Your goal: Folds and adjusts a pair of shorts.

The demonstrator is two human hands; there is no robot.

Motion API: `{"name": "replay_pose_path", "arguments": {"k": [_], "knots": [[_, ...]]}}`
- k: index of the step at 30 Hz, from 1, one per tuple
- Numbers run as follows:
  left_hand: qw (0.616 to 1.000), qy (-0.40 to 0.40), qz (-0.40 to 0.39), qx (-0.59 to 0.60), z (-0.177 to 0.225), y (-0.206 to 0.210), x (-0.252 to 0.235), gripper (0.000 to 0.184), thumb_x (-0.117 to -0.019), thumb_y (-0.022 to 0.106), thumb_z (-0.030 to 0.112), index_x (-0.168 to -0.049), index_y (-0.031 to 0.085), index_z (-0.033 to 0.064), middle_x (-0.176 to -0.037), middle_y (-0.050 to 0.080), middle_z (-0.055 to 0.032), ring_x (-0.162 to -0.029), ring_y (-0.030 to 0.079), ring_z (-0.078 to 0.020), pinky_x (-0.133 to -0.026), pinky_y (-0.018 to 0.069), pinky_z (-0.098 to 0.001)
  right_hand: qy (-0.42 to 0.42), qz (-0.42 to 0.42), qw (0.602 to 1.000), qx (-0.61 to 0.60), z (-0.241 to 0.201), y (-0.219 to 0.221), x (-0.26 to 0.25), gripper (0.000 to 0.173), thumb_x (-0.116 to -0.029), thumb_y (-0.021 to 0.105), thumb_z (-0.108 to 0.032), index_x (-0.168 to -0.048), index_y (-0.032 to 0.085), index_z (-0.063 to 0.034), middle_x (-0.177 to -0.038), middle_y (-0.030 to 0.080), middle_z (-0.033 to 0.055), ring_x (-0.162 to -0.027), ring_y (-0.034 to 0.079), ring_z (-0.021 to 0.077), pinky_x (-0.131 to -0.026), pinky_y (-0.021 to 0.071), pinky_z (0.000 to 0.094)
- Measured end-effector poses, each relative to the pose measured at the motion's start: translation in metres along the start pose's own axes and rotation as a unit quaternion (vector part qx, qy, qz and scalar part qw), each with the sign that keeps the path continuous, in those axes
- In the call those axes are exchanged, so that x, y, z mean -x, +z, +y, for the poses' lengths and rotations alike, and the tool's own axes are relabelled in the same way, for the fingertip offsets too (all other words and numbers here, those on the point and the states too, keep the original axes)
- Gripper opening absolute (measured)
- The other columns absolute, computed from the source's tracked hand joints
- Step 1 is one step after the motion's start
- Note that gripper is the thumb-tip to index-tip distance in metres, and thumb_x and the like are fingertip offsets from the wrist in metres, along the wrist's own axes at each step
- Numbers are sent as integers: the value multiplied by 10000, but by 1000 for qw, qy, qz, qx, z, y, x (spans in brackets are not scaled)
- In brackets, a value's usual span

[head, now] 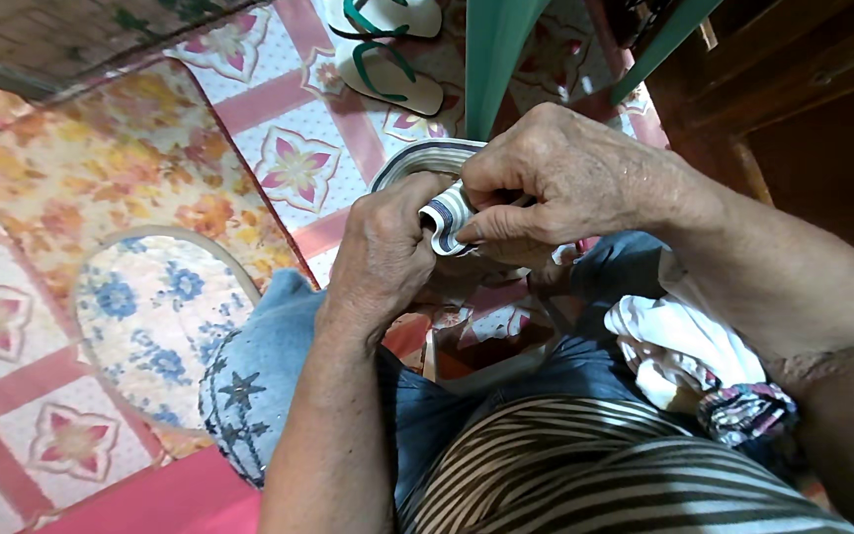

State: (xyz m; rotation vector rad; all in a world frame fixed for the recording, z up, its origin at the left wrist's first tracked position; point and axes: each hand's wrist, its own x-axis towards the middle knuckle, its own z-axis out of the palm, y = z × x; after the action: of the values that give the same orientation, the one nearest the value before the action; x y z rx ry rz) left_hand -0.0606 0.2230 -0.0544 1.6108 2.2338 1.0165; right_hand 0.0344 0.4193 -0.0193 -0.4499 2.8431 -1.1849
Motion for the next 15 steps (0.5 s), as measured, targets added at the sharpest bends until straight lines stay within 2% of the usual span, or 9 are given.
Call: {"name": "replay_pose_path", "arguments": {"k": [15], "knots": [[1000,3,-11,-15,0,2,1,139,-895,549,-22,-975,662,-31,-833,651,-135,-755,634,-160,-704,499,-274,11,-11,1000,16,1,0,-1,313,-959,607,-311,-723,604,-106,-618,470,-42,-576,457,74,-533,326,285]]}}
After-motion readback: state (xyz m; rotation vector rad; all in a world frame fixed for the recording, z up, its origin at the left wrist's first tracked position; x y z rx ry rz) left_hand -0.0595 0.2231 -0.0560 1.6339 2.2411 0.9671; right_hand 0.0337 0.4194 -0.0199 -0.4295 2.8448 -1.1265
